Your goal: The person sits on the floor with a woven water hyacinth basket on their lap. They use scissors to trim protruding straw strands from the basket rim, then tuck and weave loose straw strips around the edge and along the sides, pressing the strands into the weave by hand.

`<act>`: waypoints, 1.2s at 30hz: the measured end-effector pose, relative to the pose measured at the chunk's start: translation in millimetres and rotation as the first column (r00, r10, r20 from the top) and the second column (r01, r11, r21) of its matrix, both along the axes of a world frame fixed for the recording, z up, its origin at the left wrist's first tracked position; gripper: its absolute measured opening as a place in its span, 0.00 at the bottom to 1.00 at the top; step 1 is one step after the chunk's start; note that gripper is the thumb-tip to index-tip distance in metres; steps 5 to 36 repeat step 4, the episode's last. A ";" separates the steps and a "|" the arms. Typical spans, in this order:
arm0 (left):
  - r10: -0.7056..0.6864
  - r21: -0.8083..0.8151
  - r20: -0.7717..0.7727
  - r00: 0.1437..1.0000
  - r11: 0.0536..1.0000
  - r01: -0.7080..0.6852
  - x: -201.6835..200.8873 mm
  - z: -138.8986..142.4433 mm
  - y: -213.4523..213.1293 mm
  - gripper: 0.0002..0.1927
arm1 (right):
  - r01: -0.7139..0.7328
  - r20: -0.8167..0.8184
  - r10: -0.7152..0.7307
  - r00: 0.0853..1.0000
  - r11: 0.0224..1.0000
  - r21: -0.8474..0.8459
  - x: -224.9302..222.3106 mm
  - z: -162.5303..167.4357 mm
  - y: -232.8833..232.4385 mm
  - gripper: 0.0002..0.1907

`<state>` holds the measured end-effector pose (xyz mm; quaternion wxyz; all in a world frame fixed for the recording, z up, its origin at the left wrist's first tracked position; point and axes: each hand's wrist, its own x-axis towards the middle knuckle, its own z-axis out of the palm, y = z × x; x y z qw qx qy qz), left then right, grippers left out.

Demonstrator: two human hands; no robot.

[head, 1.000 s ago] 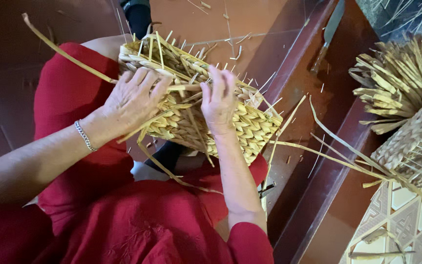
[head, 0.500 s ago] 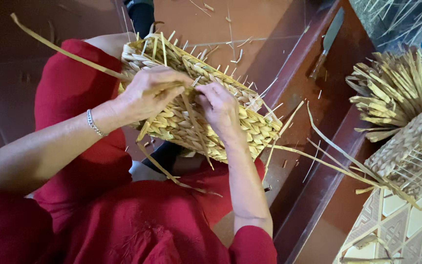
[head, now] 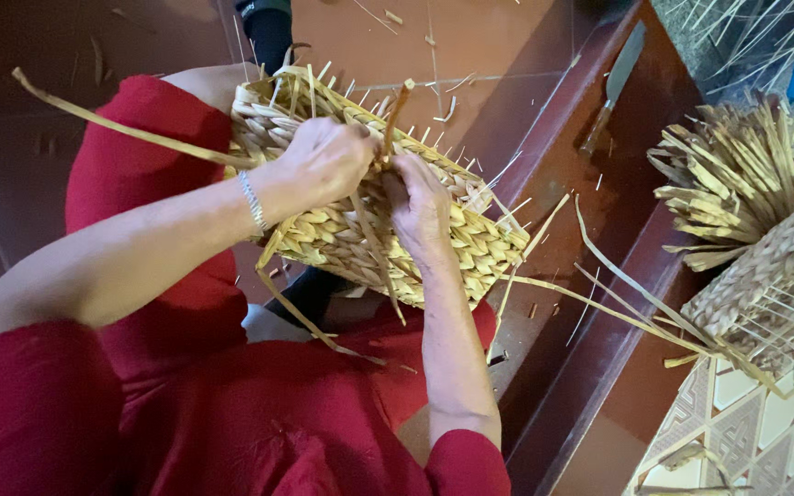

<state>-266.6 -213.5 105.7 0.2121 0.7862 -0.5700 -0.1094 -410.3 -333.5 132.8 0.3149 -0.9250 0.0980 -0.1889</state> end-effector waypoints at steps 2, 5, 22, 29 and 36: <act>-0.008 -0.198 0.015 1.000 0.980 0.011 -7.5 -4.9 15.1 0.08 | 0.034 0.004 -0.034 0.999 0.999 0.018 0.8 -0.7 0.3 0.12; -0.054 -0.283 0.012 0.998 0.957 0.055 -19.8 -8.5 34.5 0.08 | 0.085 -0.045 -0.083 0.996 0.995 0.049 1.0 -4.1 1.4 0.13; -0.054 -0.283 0.012 0.998 0.957 0.055 -19.8 -8.5 34.5 0.08 | 0.085 -0.045 -0.083 0.996 0.995 0.049 1.0 -4.1 1.4 0.13; -0.054 -0.283 0.012 0.998 0.957 0.055 -19.8 -8.5 34.5 0.08 | 0.085 -0.045 -0.083 0.996 0.995 0.049 1.0 -4.1 1.4 0.13; -0.054 -0.283 0.012 0.998 0.957 0.055 -19.8 -8.5 34.5 0.08 | 0.085 -0.045 -0.083 0.996 0.995 0.049 1.0 -4.1 1.4 0.13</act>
